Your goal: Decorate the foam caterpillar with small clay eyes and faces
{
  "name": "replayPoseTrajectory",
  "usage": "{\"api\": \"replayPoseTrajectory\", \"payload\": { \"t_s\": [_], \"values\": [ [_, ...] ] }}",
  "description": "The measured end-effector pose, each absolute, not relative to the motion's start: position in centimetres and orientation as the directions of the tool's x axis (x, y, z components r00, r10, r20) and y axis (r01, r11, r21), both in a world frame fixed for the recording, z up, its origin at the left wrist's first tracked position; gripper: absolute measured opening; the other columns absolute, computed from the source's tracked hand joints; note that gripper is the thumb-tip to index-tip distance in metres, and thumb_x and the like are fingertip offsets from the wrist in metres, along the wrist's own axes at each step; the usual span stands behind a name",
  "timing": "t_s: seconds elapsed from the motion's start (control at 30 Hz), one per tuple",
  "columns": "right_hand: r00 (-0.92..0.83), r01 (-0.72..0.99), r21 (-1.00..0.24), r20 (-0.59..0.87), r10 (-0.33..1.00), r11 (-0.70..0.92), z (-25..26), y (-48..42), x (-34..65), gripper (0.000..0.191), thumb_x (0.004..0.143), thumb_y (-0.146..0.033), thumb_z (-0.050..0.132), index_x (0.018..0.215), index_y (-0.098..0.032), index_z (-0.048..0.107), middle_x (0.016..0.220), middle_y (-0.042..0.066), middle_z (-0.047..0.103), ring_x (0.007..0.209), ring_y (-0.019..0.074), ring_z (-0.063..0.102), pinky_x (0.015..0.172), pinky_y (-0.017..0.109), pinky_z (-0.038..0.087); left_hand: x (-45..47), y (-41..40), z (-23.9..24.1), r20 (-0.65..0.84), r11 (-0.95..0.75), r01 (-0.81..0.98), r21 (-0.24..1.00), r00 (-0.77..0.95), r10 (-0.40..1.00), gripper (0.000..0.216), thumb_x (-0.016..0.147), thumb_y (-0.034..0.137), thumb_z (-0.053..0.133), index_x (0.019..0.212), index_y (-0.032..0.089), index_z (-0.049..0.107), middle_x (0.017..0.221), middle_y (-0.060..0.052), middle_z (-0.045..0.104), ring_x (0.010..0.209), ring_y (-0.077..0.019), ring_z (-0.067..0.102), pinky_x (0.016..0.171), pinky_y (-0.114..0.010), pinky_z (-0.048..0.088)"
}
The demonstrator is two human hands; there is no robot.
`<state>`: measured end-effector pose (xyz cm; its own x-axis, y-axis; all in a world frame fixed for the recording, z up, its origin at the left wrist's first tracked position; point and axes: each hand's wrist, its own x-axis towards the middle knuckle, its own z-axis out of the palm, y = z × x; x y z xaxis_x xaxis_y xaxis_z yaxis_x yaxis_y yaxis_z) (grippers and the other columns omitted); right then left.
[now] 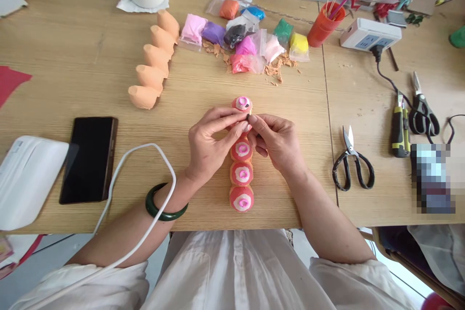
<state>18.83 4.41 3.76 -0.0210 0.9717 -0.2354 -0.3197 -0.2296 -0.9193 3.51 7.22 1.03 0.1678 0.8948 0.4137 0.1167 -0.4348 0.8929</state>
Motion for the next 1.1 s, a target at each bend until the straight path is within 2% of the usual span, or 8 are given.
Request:
{"api": "replayPoseTrajectory", "payload": {
  "t_s": [0.27, 0.43, 0.5, 0.67, 0.97, 1.1],
  "values": [
    [-0.007, -0.283, -0.932, -0.234, 0.972, -0.226, 3.52, 4.38, 18.96, 0.048, 0.083, -0.063, 0.081, 0.072, -0.018, 0.068, 0.054, -0.004, 0.057, 0.041, 0.004, 0.032, 0.037, 0.022, 0.023, 3.57, 7.19, 0.91, 0.382, -0.392, 0.079, 0.917, 0.118, 0.917, 0.01, 0.095, 0.031, 0.079, 0.102, 0.032, 0.084, 0.105, 0.001, 0.08, 0.095, -0.0159, 0.076, 0.086, -0.03, 0.065],
    [0.152, -0.236, -0.965, -0.156, 0.976, -0.118, 3.76, 4.2, 19.16, 0.034, 0.084, -0.052, 0.084, 0.096, -0.022, 0.076, 0.06, -0.005, 0.054, 0.051, 0.0079, 0.04, 0.041, 0.022, 0.027, 3.54, 7.2, 0.8, 0.322, -0.33, 0.046, 0.943, 0.131, 0.938, 0.011, 0.094, 0.03, 0.08, 0.102, 0.035, 0.084, 0.105, 0.002, 0.081, 0.101, -0.0176, 0.076, 0.091, -0.033, 0.065],
    [0.169, -0.222, -0.972, -0.119, 0.978, -0.08, 3.89, 4.11, 19.08, 0.031, 0.084, -0.048, 0.085, 0.1, -0.023, 0.077, 0.064, -0.004, 0.056, 0.055, 0.0093, 0.044, 0.044, 0.023, 0.03, 3.57, 7.18, 0.76, 0.295, -0.303, 0.039, 0.952, 0.139, 0.945, 0.01, 0.094, 0.033, 0.08, 0.102, 0.035, 0.084, 0.106, 0.001, 0.081, 0.102, -0.0184, 0.076, 0.092, -0.034, 0.065],
    [0.166, -0.178, -0.983, -0.084, 0.982, -0.054, 3.89, 3.97, 18.78, 0.022, 0.086, -0.04, 0.083, 0.094, -0.021, 0.077, 0.066, -0.003, 0.057, 0.058, 0.0098, 0.047, 0.048, 0.024, 0.036, 3.67, 7.1, 0.9, 0.276, -0.283, 0.026, 0.959, 0.151, 0.949, 0.008, 0.092, 0.038, 0.081, 0.097, 0.033, 0.085, 0.1, 0.0, 0.081, 0.094, -0.0183, 0.076, 0.086, -0.034, 0.067],
    [0.21, -0.119, -0.992, 0.006, 0.978, 0.032, 3.56, 4.09, 18.76, 0.008, 0.088, -0.029, 0.079, 0.086, -0.021, 0.077, 0.078, 0.0, 0.07, 0.065, 0.0108, 0.055, 0.059, 0.026, 0.047, 3.67, 7.04, 1.2, 0.254, -0.257, -0.001, 0.966, 0.171, 0.952, 0.005, 0.091, 0.035, 0.083, 0.095, 0.034, 0.086, 0.097, 0.001, 0.081, 0.091, -0.0167, 0.076, 0.082, -0.032, 0.067],
    [0.2, -0.085, -0.995, 0.033, 0.979, 0.05, 3.38, 3.99, 18.78, 0.006, 0.089, -0.028, 0.078, 0.09, -0.022, 0.078, 0.076, 0.0, 0.07, 0.065, 0.0111, 0.056, 0.062, 0.026, 0.047, 3.65, 7.11, 1.26, 0.234, -0.239, 0.005, 0.971, 0.172, 0.957, 0.009, 0.09, 0.04, 0.083, 0.094, 0.033, 0.085, 0.098, 0.001, 0.08, 0.091, -0.0176, 0.076, 0.082, -0.033, 0.067]
  ]
}}
